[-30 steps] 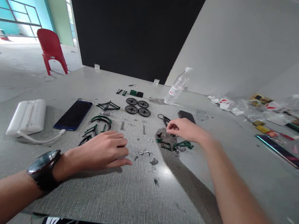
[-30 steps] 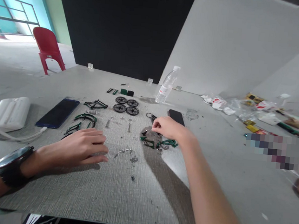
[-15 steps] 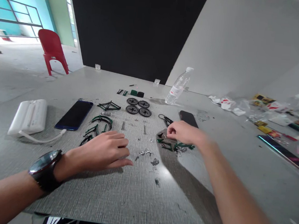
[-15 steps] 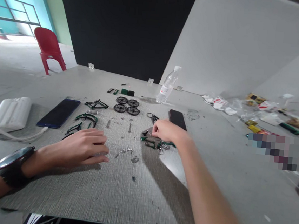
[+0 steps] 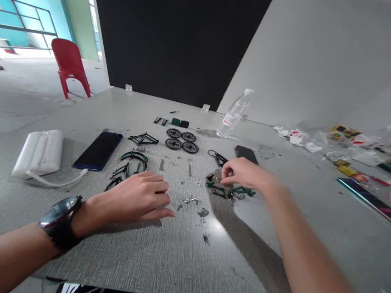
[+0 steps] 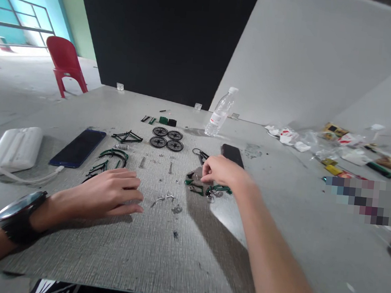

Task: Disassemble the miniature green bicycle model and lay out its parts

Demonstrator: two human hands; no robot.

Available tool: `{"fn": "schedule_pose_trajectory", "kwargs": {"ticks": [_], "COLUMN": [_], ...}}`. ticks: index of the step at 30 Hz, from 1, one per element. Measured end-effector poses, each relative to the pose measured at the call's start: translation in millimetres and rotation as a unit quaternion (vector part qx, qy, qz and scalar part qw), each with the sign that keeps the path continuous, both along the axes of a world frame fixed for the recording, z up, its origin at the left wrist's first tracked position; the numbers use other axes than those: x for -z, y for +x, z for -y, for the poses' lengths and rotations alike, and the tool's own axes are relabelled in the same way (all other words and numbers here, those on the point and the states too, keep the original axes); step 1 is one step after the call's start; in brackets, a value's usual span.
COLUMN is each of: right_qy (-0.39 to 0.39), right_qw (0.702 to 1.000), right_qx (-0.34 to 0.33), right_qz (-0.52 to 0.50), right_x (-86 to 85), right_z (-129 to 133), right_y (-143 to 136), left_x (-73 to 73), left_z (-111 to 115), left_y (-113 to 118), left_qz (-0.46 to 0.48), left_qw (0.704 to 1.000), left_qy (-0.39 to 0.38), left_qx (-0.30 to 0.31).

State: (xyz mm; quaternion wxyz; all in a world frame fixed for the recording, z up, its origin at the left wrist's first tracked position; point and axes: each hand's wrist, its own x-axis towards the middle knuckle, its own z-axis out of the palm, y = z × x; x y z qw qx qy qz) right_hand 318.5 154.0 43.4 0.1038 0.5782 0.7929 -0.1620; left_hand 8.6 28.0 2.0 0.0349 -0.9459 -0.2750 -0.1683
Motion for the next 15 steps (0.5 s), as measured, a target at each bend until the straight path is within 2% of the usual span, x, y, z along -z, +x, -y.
{"fn": "schedule_pose_trajectory", "kwargs": {"ticks": [7, 15], "right_qy": [-0.025, -0.010], "right_qw": [0.999, 0.999], "right_qx": [-0.001, -0.034], "right_qz": [0.025, 0.033], "right_x": [0.4, 0.3], "right_z": [3.7, 3.3], "right_y": [-3.7, -3.1], "left_x": [-1.3, 0.0], "left_z": [0.8, -0.1], "left_y": [0.0, 0.3], "left_qz": [-0.004, -0.005], "left_qw": [1.000, 1.000], "left_qy": [0.000, 0.008], "left_qx": [0.001, -0.001]}}
